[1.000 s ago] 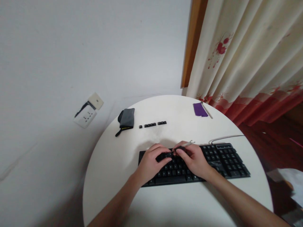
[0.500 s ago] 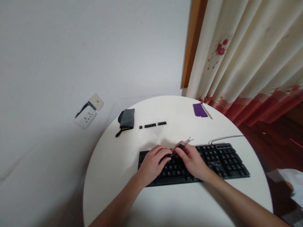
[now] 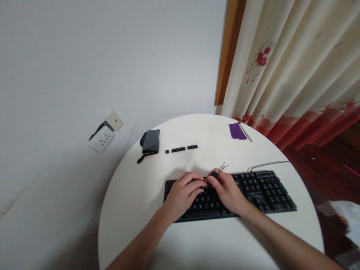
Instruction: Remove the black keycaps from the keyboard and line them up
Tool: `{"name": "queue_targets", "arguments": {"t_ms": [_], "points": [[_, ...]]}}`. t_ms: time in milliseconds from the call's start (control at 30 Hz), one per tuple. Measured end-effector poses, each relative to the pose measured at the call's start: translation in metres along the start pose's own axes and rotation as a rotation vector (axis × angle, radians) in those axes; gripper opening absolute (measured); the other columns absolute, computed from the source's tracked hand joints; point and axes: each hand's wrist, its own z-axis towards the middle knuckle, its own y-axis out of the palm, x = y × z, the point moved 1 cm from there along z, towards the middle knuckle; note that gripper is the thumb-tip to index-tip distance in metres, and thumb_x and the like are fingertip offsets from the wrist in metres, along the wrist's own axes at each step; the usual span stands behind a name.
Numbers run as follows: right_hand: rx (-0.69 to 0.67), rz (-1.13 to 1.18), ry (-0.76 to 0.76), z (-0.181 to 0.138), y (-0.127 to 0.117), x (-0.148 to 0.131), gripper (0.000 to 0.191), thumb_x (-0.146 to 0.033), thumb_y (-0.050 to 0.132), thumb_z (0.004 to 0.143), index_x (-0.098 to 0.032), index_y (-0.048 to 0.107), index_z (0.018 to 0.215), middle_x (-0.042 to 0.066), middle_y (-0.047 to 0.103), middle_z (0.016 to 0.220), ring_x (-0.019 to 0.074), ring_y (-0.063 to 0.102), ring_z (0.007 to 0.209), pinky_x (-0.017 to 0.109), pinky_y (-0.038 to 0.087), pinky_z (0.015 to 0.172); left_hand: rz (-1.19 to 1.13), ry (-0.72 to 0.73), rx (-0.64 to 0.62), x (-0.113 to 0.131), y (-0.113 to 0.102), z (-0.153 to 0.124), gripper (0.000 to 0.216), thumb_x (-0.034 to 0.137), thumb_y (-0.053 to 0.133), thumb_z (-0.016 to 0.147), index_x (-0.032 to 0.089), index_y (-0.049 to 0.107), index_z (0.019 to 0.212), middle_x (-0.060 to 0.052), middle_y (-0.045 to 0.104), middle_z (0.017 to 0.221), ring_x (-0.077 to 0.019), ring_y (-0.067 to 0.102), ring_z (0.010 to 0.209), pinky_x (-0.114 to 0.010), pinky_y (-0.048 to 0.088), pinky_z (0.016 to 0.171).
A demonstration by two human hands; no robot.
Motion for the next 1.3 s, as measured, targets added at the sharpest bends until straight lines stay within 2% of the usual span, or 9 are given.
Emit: {"name": "queue_targets", "arguments": {"t_ms": [233, 600, 733, 833, 900, 1000, 1200, 1300], "points": [[0.001, 0.065, -0.020, -0.001, 0.002, -0.006, 0.026, -0.036, 0.048, 0.100, -0.018, 0.060, 0.085, 0.001, 0.062, 0.076, 0.0140, 0.057, 0.070, 0.026, 0.047, 0.069, -0.067, 0.022, 0.022, 0.004, -0.003, 0.001, 0.018, 0.017, 0.060, 0.092, 0.022, 0.070, 0.106, -0.007, 0.066, 0.106, -0.0183, 0.062, 0.098, -0.033, 0.054, 0.086], [0.038, 0.115, 0.039, 0.000, 0.006, -0.002, 0.031, -0.043, 0.050, 0.098, -0.019, 0.058, 0.080, 0.000, 0.060, 0.068, 0.0141, 0.057, 0.062, 0.026, 0.047, 0.064, -0.117, 0.083, 0.107, 0.009, -0.005, 0.004, 0.014, 0.014, 0.066, 0.088, 0.020, 0.072, 0.099, -0.006, 0.069, 0.096, -0.0170, 0.064, 0.088, -0.030, 0.055, 0.079], [0.073, 0.043, 0.034, 0.001, 0.001, -0.001, 0.024, -0.039, 0.048, 0.098, -0.019, 0.061, 0.098, 0.001, 0.064, 0.074, 0.0168, 0.062, 0.071, 0.029, 0.048, 0.072, -0.122, 0.025, 0.156, 0.007, -0.007, 0.005, 0.011, 0.015, 0.067, 0.087, 0.020, 0.072, 0.096, -0.006, 0.071, 0.094, -0.0180, 0.066, 0.086, -0.032, 0.056, 0.079], [0.114, -0.117, -0.093, 0.002, -0.005, -0.006, 0.023, -0.034, 0.046, 0.099, -0.019, 0.060, 0.088, 0.005, 0.065, 0.092, 0.0189, 0.061, 0.089, 0.031, 0.045, 0.086, -0.116, -0.048, 0.225, 0.006, -0.010, 0.006, 0.009, 0.016, 0.069, 0.086, 0.020, 0.072, 0.093, -0.006, 0.071, 0.093, -0.0180, 0.067, 0.086, -0.032, 0.056, 0.080], [0.092, -0.143, -0.146, 0.003, -0.008, -0.009, 0.023, -0.029, 0.042, 0.101, -0.020, 0.058, 0.087, 0.005, 0.063, 0.094, 0.0185, 0.060, 0.091, 0.031, 0.044, 0.088, -0.103, -0.075, 0.258, 0.005, -0.011, 0.006, 0.009, 0.017, 0.070, 0.085, 0.020, 0.073, 0.093, -0.005, 0.071, 0.092, -0.0182, 0.067, 0.086, -0.032, 0.057, 0.080], [0.020, -0.138, -0.142, 0.002, -0.008, -0.012, 0.021, -0.026, 0.039, 0.101, -0.021, 0.056, 0.092, 0.003, 0.061, 0.085, 0.0171, 0.058, 0.082, 0.030, 0.044, 0.082, -0.086, -0.094, 0.271, 0.004, -0.011, 0.005, 0.009, 0.020, 0.071, 0.085, 0.021, 0.074, 0.093, -0.005, 0.071, 0.090, -0.0188, 0.066, 0.085, -0.033, 0.056, 0.078], [-0.082, -0.189, -0.156, -0.003, -0.001, -0.012, 0.006, -0.024, 0.053, 0.095, -0.021, 0.057, 0.092, 0.001, 0.057, 0.081, 0.0161, 0.053, 0.074, 0.028, 0.043, 0.070, -0.106, -0.087, 0.273, 0.003, -0.009, 0.005, 0.011, 0.018, 0.072, 0.083, 0.022, 0.076, 0.094, -0.004, 0.070, 0.089, -0.0182, 0.065, 0.085, -0.032, 0.055, 0.077], [-0.099, -0.179, -0.163, -0.003, 0.001, -0.011, 0.003, -0.022, 0.056, 0.093, -0.021, 0.059, 0.093, 0.001, 0.057, 0.083, 0.0163, 0.054, 0.075, 0.027, 0.044, 0.072, -0.122, -0.079, 0.266, 0.002, -0.009, 0.004, 0.013, 0.018, 0.072, 0.083, 0.022, 0.076, 0.095, -0.004, 0.070, 0.089, -0.0179, 0.064, 0.084, -0.032, 0.055, 0.076]]}}
